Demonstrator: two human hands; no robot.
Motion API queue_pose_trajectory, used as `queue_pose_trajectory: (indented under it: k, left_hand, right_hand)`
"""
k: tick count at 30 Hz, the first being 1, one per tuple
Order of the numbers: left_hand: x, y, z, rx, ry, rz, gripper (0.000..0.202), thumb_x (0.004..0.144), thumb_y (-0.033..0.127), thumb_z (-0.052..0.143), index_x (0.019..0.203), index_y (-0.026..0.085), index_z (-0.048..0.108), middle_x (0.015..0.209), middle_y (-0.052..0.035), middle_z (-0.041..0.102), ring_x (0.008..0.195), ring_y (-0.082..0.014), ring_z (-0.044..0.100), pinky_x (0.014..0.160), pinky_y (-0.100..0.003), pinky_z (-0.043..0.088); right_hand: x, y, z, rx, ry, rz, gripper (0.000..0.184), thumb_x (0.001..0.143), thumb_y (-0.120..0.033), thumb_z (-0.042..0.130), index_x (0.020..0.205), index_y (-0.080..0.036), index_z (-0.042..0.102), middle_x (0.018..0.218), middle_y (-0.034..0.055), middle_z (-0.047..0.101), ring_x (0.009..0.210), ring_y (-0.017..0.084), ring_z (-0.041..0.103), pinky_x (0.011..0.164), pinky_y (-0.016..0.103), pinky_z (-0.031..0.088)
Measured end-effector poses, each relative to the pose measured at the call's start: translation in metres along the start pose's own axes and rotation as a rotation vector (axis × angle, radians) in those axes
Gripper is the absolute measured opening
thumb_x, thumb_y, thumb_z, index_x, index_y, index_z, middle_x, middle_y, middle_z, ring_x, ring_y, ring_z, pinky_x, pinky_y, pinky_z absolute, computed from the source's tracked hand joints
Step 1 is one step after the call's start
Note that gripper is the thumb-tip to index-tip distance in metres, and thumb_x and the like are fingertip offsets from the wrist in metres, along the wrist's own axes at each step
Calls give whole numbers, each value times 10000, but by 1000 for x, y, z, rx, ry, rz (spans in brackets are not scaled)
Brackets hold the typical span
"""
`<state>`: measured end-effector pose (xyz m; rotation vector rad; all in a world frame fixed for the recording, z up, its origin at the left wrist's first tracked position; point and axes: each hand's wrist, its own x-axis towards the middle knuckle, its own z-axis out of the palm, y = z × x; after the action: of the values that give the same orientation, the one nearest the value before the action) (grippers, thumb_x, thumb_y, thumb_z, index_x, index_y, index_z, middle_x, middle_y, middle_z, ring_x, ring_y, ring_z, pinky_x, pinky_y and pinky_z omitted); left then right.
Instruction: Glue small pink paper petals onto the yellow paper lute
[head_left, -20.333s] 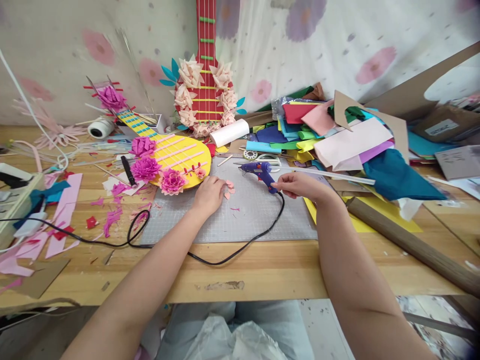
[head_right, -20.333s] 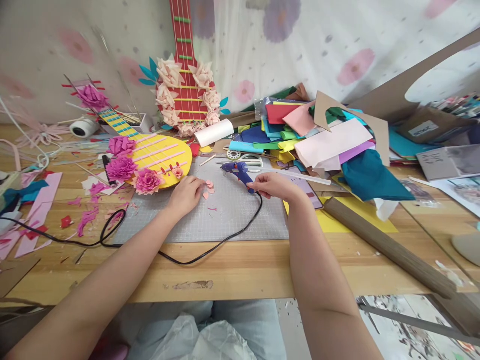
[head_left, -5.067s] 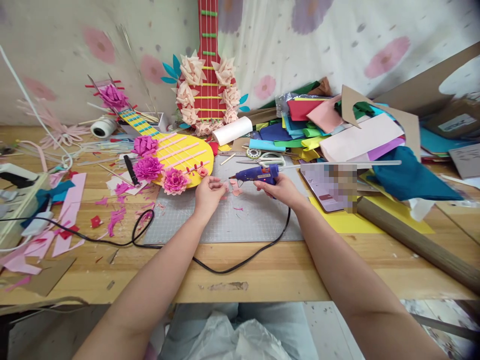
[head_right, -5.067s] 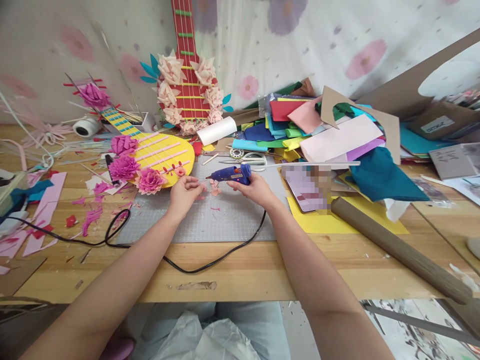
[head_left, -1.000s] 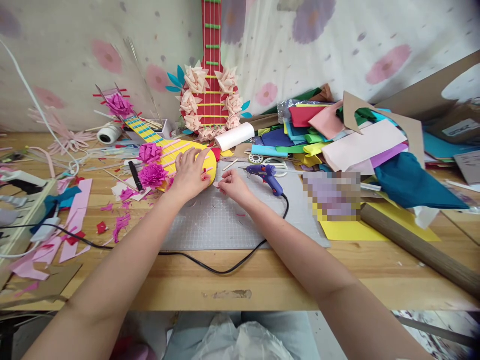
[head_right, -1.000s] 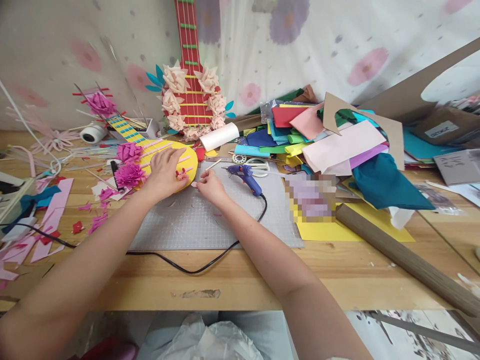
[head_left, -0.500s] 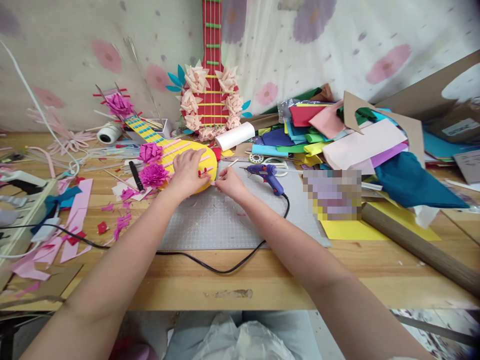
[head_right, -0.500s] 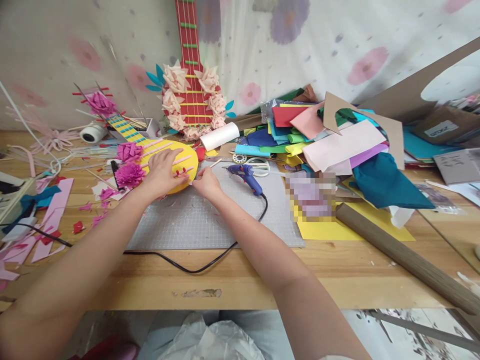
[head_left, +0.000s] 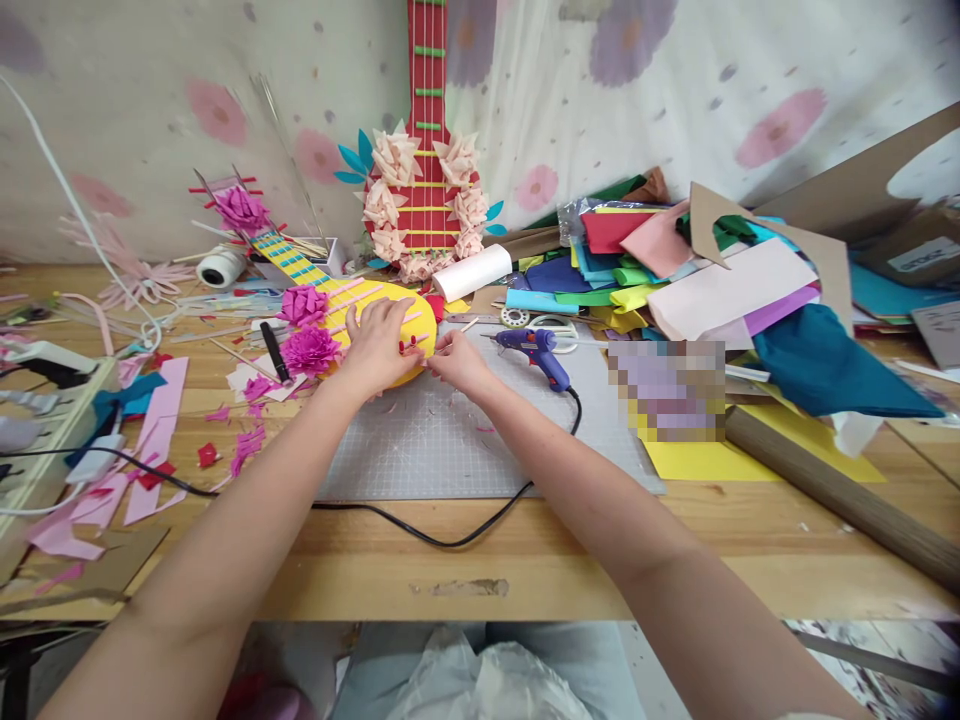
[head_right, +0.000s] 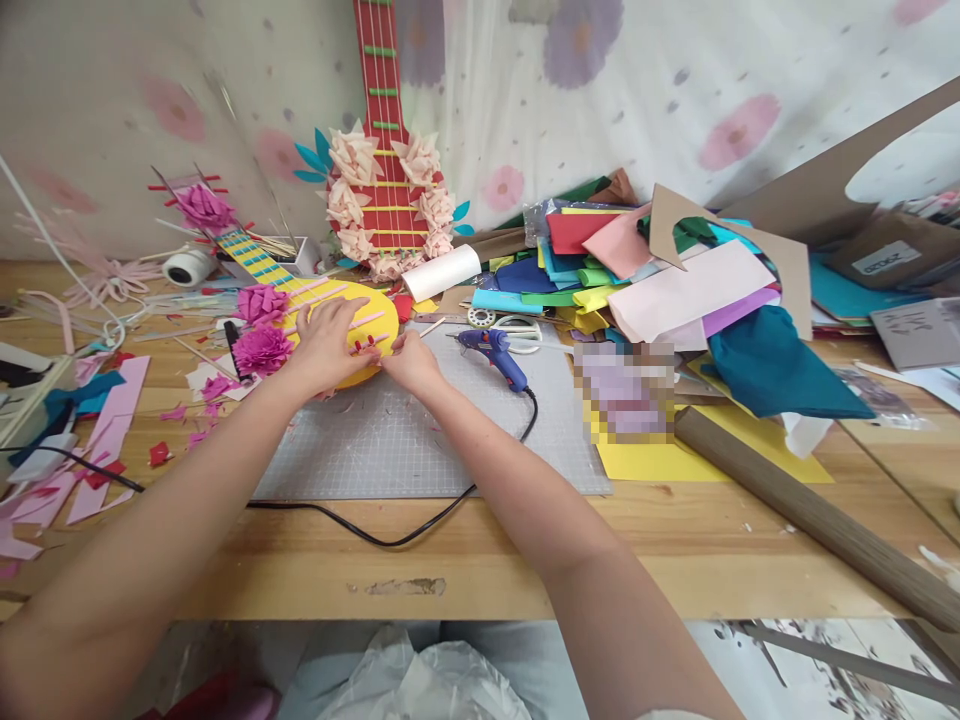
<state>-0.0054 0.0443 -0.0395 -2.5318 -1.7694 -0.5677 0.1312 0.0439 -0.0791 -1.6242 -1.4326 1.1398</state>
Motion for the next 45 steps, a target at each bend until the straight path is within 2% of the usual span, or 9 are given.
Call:
queue_pose_trajectory:
  k: [6, 9, 15, 19, 26, 33, 38, 45]
  left_hand:
    - [0, -2, 1, -6, -1, -2, 655, 723, 327, 615, 1332, 211, 405, 1333, -141, 471, 1287, -302, 359, 1104, -528, 93]
    - [0, -3, 1, -2, -18, -5, 646, 734, 349, 598, 1333, 212, 400, 1331, -136, 472, 1287, -299, 358, 1104, -533, 88]
    - [1, -2, 0, 7, -33, -5, 635, 748, 357, 575, 1338, 206, 397, 1322, -133, 476, 1289, -300, 354, 1109, -537, 87]
    - [1, -1, 0, 10, -27, -4, 617, 749, 333, 567, 1332, 216, 404, 1319, -129, 479, 1284, -296, 363, 1110, -532, 92]
    - [1, -3, -2, -21, -1, -6, 609, 740, 338, 576, 1316, 223, 417, 1332, -119, 477, 1284, -292, 365, 1107, -520, 109]
    - [1, -2, -12, -77, 25, -49, 588, 736, 339, 594, 1292, 247, 423, 1333, -104, 497, 1277, -271, 388, 1093, -502, 164]
    - [0, 0, -16, -90, 48, -71, 539, 743, 330, 588, 1255, 257, 439, 1310, -95, 520, 1269, -269, 406, 1098, -510, 153]
    - [0, 0, -15, -118, 137, -94, 504, 745, 286, 566, 1233, 239, 452, 1305, -90, 519, 1264, -269, 408, 1109, -510, 142]
  right_hand:
    - [-2, 7, -5, 97, -20, -35, 217, 685, -204, 560, 803, -230, 380, 610, -55, 596, 651, 151, 613, 609, 282, 455]
    - [-6, 10, -6, 138, -13, -69, 217, 688, -179, 554, 817, -230, 388, 651, -57, 619, 667, 143, 622, 641, 286, 463]
    - [-15, 11, -1, 19, 53, -216, 266, 695, -108, 577, 817, -230, 374, 755, -41, 655, 775, 140, 642, 744, 298, 456]
    - [-16, 8, 5, -64, 96, -282, 242, 735, -147, 576, 848, -234, 381, 768, -32, 647, 747, 142, 636, 719, 294, 454]
    - [-15, 2, 8, -110, 120, -244, 230, 747, -167, 570, 874, -231, 389, 793, -16, 652, 741, 150, 631, 695, 292, 445]
    - [-16, 2, 7, -104, 107, -279, 271, 724, -150, 577, 897, -233, 386, 768, -27, 646, 749, 152, 633, 699, 292, 452]
    - [-16, 1, 7, -122, 118, -277, 274, 718, -150, 577, 903, -230, 392, 768, -24, 642, 737, 160, 634, 696, 306, 461]
    - [-14, -4, -1, -7, 100, -273, 329, 677, -181, 628, 892, -234, 385, 739, -46, 615, 690, 146, 637, 691, 310, 494]
